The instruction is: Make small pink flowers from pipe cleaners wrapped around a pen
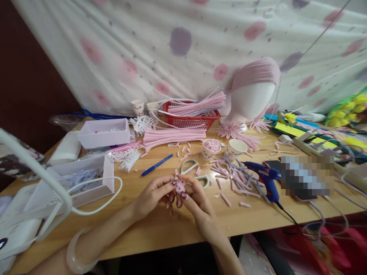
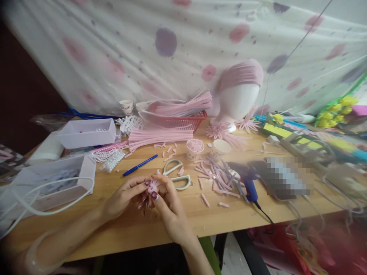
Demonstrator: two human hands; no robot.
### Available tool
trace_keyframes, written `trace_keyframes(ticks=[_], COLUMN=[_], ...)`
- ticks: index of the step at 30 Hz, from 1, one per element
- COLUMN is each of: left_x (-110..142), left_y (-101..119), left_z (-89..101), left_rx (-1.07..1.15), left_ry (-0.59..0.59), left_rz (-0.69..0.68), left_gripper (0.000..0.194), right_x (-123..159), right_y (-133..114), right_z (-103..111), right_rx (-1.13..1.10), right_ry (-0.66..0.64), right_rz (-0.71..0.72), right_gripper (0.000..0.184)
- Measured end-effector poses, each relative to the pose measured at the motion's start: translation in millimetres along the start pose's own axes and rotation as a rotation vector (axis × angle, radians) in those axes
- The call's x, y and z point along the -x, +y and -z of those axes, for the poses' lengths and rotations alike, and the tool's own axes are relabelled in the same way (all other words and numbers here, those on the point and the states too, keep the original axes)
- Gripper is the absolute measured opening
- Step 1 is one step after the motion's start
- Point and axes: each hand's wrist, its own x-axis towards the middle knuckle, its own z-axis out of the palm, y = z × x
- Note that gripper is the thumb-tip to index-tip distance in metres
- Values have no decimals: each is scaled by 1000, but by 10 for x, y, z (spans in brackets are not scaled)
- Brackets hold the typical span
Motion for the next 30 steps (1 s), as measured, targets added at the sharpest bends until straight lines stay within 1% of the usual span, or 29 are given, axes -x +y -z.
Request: trace_keyframes(ticks=[4,7,9,11,13,19,22,24,26,28,30], left_x=[2,23,43,60,69,55,59,65,71,74,73], left_y=[-26,-18,-4,6,6,-16,-10,-7,-3,9,32], left_z=[-15,-48,-75,-95,-101,-92,-111,-126,-130,-113,-72], left_rx=[-22,-127,-214,-274,-278,-184,-186,-231,-320,-402,-432], left_ry=[20,48,42,33,31,56,63,70,85,92,68], left_rz=[-8,-93,-162,-206,-209,-155,-134,-132,-160,-187,-175], left_gripper=[38,38,37,35,34,32,33,33,33,33,34], right_x=[2,-7,-8,1,18,47,46,46,45,39,28], right_y=[0,38,55,59,51,5,11,33,56,64,49], right_z=[-12,0,16,32,46,78,81,72,55,37,23], right_rx=[99,190,258,315,338,329,362,381,376,340,259], right_ry=[22,86,124,129,104,25,0,1,10,16,9], right_rz=[37,51,57,64,59,20,4,1,0,3,20], right_gripper=[25,21,22,23,25,32,35,37,39,39,35])
